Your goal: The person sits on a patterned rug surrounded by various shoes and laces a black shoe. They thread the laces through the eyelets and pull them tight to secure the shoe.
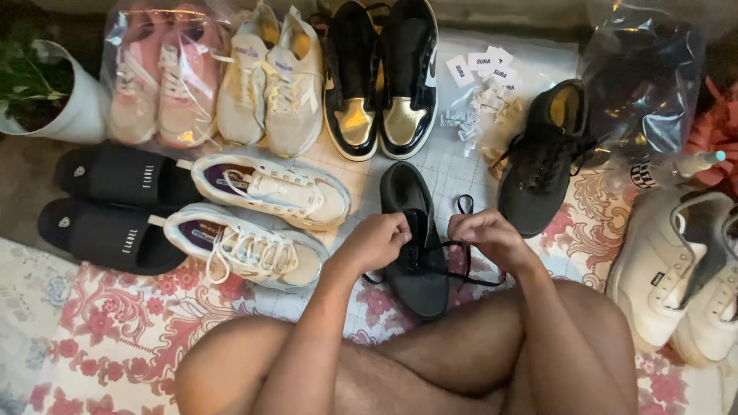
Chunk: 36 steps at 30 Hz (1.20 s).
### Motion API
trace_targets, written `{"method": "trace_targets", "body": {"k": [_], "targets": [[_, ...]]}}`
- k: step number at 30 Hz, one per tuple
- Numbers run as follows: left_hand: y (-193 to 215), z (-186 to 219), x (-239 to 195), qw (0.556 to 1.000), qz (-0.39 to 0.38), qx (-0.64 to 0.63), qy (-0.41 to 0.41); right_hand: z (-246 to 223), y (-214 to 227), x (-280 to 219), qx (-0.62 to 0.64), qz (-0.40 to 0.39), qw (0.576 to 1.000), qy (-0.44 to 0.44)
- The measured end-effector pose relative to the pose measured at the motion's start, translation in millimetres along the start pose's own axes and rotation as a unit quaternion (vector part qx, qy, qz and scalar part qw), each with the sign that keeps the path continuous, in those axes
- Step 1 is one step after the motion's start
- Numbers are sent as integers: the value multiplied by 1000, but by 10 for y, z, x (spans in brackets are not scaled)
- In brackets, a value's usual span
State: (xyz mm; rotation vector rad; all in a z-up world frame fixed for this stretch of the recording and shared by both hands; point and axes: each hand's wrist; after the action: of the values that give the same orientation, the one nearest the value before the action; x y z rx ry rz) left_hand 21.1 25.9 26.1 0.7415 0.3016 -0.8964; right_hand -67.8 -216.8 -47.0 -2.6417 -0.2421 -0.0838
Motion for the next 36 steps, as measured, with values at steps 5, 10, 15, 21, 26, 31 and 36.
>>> {"method": "trace_targets", "body": {"k": [5, 10, 15, 21, 26, 31, 36], "targets": [[30, 40, -47, 1000, 2, 11, -1, 60, 3, -59, 14, 53, 997, -48], [2, 11, -17, 1000, 16, 5, -19, 146, 117, -80, 13, 61, 996, -60], [-70, -126, 148, 998, 37, 28, -35, 0, -63, -72, -1, 75, 996, -58], [1, 19, -19, 1000, 10, 12, -13, 0, -10, -39, 3, 104, 988, -113], [-5, 27, 3, 999, -4, 45, 24, -75, 18, -16, 7, 16, 992, -126], [-5, 26, 10, 999, 3, 52, 7, 72, 116, -10, -9, 23, 996, -82], [-33, 47, -25, 997, -2, 73, 6, -27, -25, 44, -10, 30, 999, -20]]}}
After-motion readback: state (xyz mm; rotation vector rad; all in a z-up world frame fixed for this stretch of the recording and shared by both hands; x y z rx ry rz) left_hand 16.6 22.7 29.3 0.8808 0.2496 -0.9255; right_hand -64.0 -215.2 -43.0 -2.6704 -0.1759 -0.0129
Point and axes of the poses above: each hand's wrist, its own x-axis towards the middle knuckle, its own y-axis out of the back of the hand, z = x × y, and after that the axes turned 5 degrees about y, right-handed
